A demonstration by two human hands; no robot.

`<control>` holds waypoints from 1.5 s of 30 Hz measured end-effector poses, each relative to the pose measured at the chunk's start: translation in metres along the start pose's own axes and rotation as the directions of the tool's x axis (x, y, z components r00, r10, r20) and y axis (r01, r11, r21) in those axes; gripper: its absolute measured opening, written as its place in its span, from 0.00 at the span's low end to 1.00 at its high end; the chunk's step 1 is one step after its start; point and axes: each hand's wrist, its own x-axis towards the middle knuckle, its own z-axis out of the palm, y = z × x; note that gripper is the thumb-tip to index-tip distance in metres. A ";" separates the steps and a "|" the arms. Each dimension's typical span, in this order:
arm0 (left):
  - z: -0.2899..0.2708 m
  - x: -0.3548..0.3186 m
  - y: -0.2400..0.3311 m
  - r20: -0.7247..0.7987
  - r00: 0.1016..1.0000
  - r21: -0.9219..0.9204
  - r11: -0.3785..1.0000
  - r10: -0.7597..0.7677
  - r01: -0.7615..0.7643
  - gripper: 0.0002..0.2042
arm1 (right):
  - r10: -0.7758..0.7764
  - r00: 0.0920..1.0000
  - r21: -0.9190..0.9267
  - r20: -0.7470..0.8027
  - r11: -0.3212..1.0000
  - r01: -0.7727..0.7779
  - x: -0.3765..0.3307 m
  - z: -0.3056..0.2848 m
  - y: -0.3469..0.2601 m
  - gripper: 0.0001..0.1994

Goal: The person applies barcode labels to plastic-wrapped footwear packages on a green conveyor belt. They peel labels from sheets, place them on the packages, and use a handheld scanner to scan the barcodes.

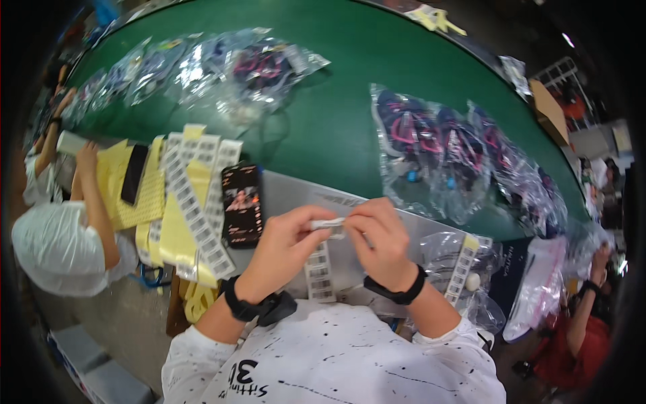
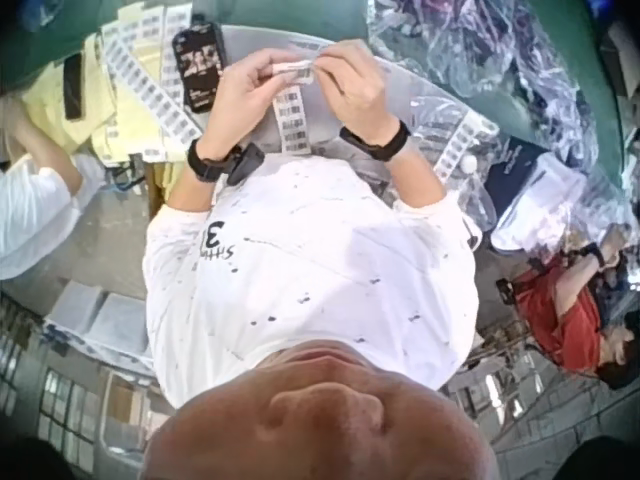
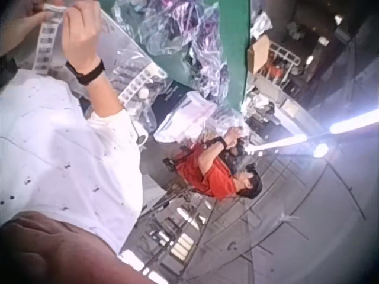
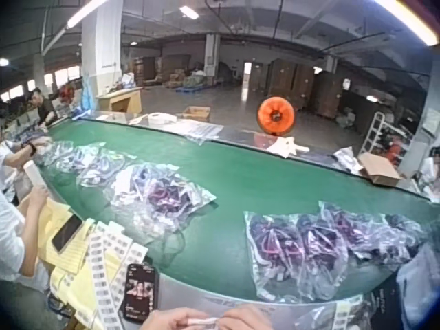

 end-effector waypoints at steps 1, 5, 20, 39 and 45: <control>0.001 0.000 0.002 0.003 1.000 -0.033 0.999 0.000 0.000 0.12 | 0.000 1.000 -0.005 -0.001 1.000 0.000 -0.001 0.002 0.000 0.08; 0.005 0.007 0.007 -0.017 1.000 -0.143 0.990 0.008 -0.011 0.13 | 0.016 1.000 0.001 0.006 1.000 -0.016 -0.003 -0.002 0.001 0.08; 0.005 0.007 0.003 0.022 0.998 0.005 0.998 0.066 -0.066 0.13 | 0.047 0.999 -0.066 0.001 0.997 -0.047 -0.001 0.001 -0.002 0.07; -0.011 0.000 -0.020 0.061 0.997 -0.114 0.993 -0.036 0.043 0.19 | 0.279 0.920 -0.507 0.274 0.855 -0.108 0.020 -0.039 0.178 0.49; -0.016 -0.008 -0.028 0.037 0.995 -0.107 0.990 -0.089 0.092 0.20 | 0.325 0.944 -0.241 0.061 0.922 -0.302 0.074 0.041 0.184 0.48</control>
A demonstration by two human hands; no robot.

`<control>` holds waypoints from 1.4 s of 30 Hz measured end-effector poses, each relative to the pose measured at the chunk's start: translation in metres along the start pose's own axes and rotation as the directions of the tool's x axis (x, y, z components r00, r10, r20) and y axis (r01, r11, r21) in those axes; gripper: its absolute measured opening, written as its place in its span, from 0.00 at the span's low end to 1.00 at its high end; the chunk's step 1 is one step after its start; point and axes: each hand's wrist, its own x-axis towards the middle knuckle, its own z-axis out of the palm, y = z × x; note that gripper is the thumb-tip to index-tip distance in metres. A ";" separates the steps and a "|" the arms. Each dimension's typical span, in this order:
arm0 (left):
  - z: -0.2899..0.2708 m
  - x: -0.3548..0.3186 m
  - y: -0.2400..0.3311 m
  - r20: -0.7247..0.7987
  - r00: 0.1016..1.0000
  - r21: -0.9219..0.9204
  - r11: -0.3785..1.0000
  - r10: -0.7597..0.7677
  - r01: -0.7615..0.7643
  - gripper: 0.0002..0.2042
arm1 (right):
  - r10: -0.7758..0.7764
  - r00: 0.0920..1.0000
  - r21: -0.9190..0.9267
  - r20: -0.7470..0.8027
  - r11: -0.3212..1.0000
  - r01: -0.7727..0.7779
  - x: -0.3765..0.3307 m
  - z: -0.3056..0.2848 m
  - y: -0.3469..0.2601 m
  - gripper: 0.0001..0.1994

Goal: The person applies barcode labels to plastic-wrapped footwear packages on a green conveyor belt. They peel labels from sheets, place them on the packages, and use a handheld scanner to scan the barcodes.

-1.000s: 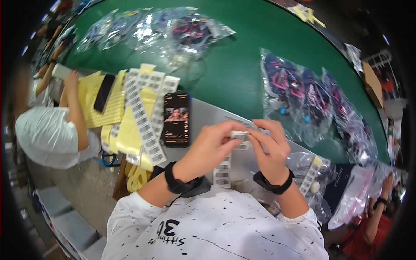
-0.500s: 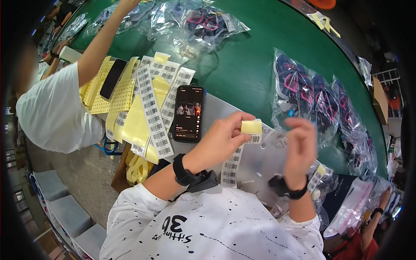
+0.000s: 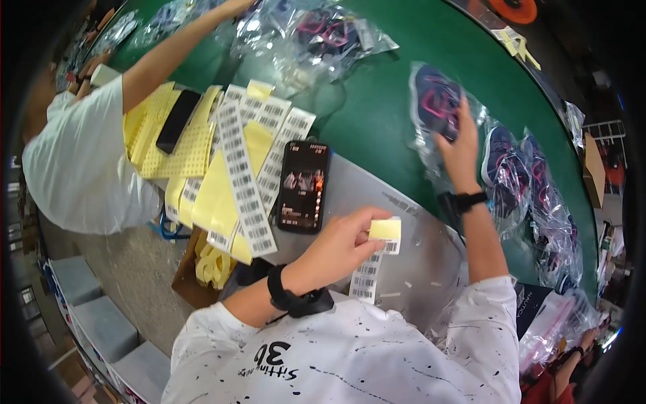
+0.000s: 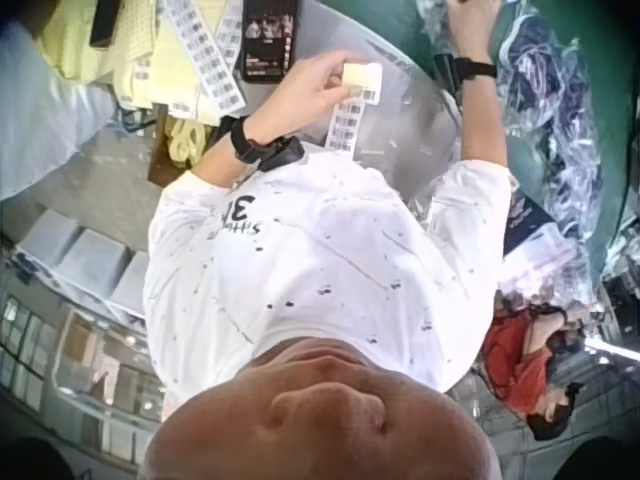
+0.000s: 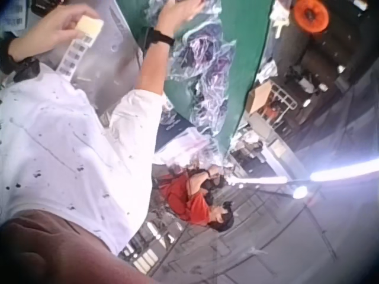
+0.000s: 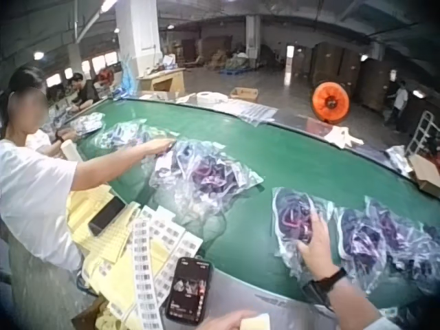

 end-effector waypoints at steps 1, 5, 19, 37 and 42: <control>-0.001 0.004 0.004 0.017 1.000 0.022 1.000 0.003 -0.004 0.20 | -0.086 0.994 -0.095 -0.072 0.992 0.079 0.014 0.015 -0.004 0.48; -0.005 0.005 0.002 -0.064 0.997 -0.198 0.979 0.035 -0.047 0.20 | -0.104 0.995 0.199 -0.001 0.975 0.102 0.058 0.059 -0.041 0.48; -0.001 0.014 0.011 -0.229 0.973 -0.248 0.967 0.005 -0.063 0.20 | 0.731 0.674 0.663 0.102 0.456 -0.594 0.112 0.038 0.079 0.45; 0.007 0.018 0.014 -0.255 0.967 -0.192 0.981 -0.015 -0.035 0.20 | 0.734 0.633 0.615 0.246 0.386 -0.687 0.119 0.023 0.099 0.05; 0.012 0.020 0.014 -0.245 0.969 -0.158 0.986 0.004 -0.044 0.21 | 0.608 0.789 0.113 -0.085 0.793 -0.599 0.118 0.044 0.123 0.11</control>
